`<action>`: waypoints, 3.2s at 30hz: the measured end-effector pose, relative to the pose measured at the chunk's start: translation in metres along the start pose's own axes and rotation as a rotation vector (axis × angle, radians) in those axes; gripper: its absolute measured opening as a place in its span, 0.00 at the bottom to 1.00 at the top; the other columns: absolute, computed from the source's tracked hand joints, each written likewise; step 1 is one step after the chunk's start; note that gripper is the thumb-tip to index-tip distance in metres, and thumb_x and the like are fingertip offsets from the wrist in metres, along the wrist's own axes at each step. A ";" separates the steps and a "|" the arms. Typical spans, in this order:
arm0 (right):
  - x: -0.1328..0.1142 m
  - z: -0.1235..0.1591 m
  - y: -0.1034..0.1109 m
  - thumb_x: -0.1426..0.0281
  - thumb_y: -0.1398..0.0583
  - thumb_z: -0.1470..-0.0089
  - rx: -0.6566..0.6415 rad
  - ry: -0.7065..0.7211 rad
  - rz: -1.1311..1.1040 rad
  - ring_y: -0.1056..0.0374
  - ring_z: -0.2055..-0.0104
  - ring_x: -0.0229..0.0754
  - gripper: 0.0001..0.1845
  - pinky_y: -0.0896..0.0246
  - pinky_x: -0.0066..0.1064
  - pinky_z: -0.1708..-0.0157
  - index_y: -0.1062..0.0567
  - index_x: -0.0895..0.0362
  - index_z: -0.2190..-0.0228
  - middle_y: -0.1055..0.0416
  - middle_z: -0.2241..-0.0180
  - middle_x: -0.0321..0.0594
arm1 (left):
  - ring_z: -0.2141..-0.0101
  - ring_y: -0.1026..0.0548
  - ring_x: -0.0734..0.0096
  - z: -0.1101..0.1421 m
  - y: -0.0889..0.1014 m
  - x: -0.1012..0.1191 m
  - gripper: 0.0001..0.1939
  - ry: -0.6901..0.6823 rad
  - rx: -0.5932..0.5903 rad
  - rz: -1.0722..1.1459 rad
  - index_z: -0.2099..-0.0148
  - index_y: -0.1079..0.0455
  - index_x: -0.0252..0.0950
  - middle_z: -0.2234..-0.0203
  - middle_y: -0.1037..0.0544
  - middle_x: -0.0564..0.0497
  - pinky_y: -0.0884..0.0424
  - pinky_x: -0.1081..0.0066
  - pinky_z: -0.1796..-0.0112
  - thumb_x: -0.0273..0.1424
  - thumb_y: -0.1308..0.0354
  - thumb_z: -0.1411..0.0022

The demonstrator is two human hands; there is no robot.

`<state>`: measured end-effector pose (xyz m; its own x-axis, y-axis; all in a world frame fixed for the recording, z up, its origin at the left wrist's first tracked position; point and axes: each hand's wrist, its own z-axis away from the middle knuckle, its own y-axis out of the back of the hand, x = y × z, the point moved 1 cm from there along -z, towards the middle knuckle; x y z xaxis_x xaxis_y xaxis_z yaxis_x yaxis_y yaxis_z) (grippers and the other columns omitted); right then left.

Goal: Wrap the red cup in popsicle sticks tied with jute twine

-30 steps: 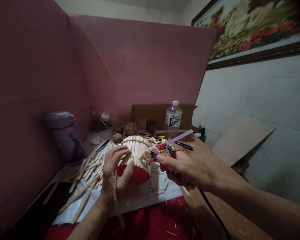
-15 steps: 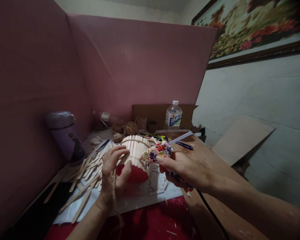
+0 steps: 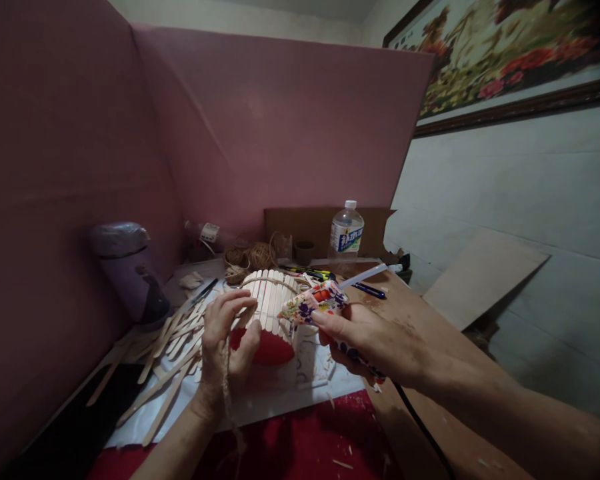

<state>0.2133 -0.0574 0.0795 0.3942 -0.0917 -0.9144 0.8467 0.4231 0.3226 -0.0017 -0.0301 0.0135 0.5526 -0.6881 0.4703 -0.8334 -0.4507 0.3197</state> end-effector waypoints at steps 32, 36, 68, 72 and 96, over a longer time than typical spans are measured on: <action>0.004 0.007 -0.005 0.58 0.47 0.39 0.001 0.047 -0.078 0.55 0.90 0.29 0.22 0.62 0.24 0.89 0.43 0.53 0.81 0.48 0.91 0.25 | 0.52 0.30 0.57 0.000 -0.002 -0.006 0.10 -0.055 0.028 -0.008 0.55 0.31 0.38 0.55 0.27 0.46 0.36 0.56 0.50 0.28 0.46 0.40; 0.006 0.006 -0.005 0.57 0.47 0.39 -0.003 0.072 -0.078 0.54 0.90 0.28 0.23 0.63 0.24 0.89 0.43 0.53 0.82 0.48 0.92 0.26 | 0.52 0.30 0.57 0.000 -0.002 -0.007 0.09 -0.052 0.036 -0.007 0.56 0.31 0.38 0.55 0.27 0.46 0.36 0.57 0.51 0.29 0.47 0.39; 0.028 0.003 -0.004 0.54 0.50 0.40 0.028 0.036 -0.075 0.50 0.87 0.30 0.22 0.57 0.24 0.86 0.34 0.57 0.76 0.43 0.87 0.30 | 0.53 0.30 0.56 -0.002 -0.001 -0.002 0.09 -0.002 0.016 0.016 0.57 0.30 0.36 0.56 0.27 0.43 0.36 0.53 0.51 0.29 0.47 0.39; 0.030 0.003 -0.005 0.54 0.50 0.40 0.024 0.040 -0.063 0.51 0.87 0.31 0.22 0.59 0.24 0.86 0.35 0.57 0.76 0.44 0.88 0.30 | 0.53 0.29 0.56 -0.002 -0.001 -0.002 0.09 -0.004 0.015 0.008 0.57 0.30 0.36 0.56 0.27 0.44 0.36 0.54 0.50 0.29 0.47 0.39; 0.043 0.004 -0.003 0.50 0.50 0.40 0.026 0.020 -0.061 0.51 0.89 0.30 0.25 0.62 0.25 0.87 0.34 0.57 0.75 0.43 0.89 0.30 | 0.52 0.30 0.56 -0.001 -0.001 -0.002 0.09 0.029 0.018 0.022 0.57 0.30 0.36 0.55 0.27 0.44 0.35 0.54 0.50 0.30 0.47 0.39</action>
<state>0.2296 -0.0662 0.0404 0.3347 -0.0988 -0.9371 0.8781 0.3935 0.2722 -0.0022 -0.0279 0.0128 0.5342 -0.6811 0.5007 -0.8450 -0.4465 0.2942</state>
